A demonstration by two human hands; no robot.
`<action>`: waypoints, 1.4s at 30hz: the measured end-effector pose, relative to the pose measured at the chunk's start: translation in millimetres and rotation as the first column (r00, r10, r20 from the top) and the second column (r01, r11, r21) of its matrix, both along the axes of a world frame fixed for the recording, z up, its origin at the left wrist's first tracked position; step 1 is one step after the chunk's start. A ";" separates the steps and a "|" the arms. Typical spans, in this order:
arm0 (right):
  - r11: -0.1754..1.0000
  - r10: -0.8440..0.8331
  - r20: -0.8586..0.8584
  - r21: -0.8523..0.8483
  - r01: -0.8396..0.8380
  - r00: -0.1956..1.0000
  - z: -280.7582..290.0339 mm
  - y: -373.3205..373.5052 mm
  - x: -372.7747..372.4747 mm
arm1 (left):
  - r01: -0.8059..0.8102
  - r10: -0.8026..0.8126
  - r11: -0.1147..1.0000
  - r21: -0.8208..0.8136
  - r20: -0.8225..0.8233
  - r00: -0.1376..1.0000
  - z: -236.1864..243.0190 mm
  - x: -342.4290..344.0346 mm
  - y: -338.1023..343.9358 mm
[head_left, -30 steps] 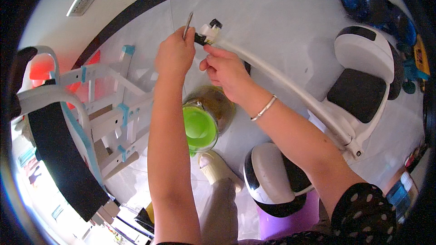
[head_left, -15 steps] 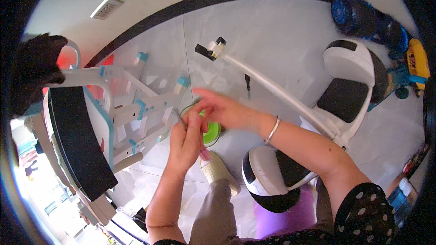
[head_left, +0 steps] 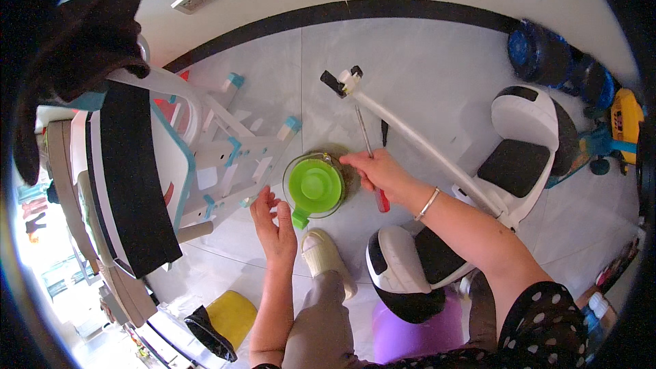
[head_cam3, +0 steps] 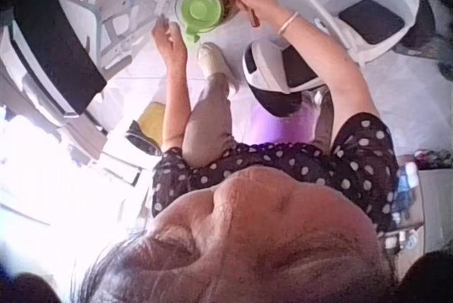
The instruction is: The person uses a screwdriver to work on the handlebar assembly of a white scooter, then moves to a kitchen area before returning to sit on a stool and continue tightening a screw on the scooter's post.
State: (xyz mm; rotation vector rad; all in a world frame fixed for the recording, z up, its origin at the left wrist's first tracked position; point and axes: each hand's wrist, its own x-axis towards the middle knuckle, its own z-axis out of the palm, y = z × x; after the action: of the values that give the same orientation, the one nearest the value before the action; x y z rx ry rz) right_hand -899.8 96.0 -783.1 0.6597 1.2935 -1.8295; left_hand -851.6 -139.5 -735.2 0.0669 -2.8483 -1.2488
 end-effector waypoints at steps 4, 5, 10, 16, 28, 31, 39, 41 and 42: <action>0.998 -0.050 -0.038 -0.035 0.049 0.998 -29.2 -20.8 -2.4 | -0.213 0.200 0.977 0.020 0.266 0.943 -48.0 20.6 -26.2; 0.999 -0.041 -0.036 -0.037 0.040 0.999 -28.2 -23.7 -5.6 | -0.260 0.220 0.962 0.083 0.331 0.918 -56.0 23.9 -29.3; 0.988 -0.086 -0.045 -0.132 0.079 0.995 -37.3 -31.5 -15.9 | -0.099 0.066 0.994 0.052 0.443 0.894 -57.4 21.3 -29.6; 0.927 -0.183 0.059 -0.321 0.192 0.981 -34.2 -34.2 -17.8 | -0.102 0.060 0.992 0.079 0.420 0.906 -62.2 22.7 -32.0; 0.838 -0.399 0.047 -0.388 0.384 0.916 -52.0 6.0 -46.6 | -0.096 0.063 0.994 0.053 0.440 0.896 -57.6 19.4 -29.4; 0.803 -0.459 0.083 -0.387 0.453 0.884 -57.5 8.5 -59.2 | -0.114 0.077 0.992 0.049 0.477 0.876 -60.5 22.4 -32.5; 0.638 -0.539 0.273 -0.485 0.598 0.796 -49.4 12.0 -102.4 | -0.079 0.046 0.995 0.057 0.437 0.898 -54.2 19.4 -25.4; 0.597 -0.533 0.334 -0.503 0.625 0.777 -46.0 15.6 -107.4 | -0.076 0.038 0.995 0.072 0.431 0.902 -54.6 19.5 -25.7; 0.590 -0.535 0.297 -0.539 0.601 0.791 -44.1 18.4 -108.7 | -0.064 0.028 0.995 0.071 0.427 0.904 -54.3 18.9 -25.5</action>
State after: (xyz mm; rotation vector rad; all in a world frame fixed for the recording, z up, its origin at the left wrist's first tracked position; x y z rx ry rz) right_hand -1008.5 114.3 -827.3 0.8399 0.3275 -2.5239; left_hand -832.8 -165.0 -789.6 0.4643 -3.1199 -1.5064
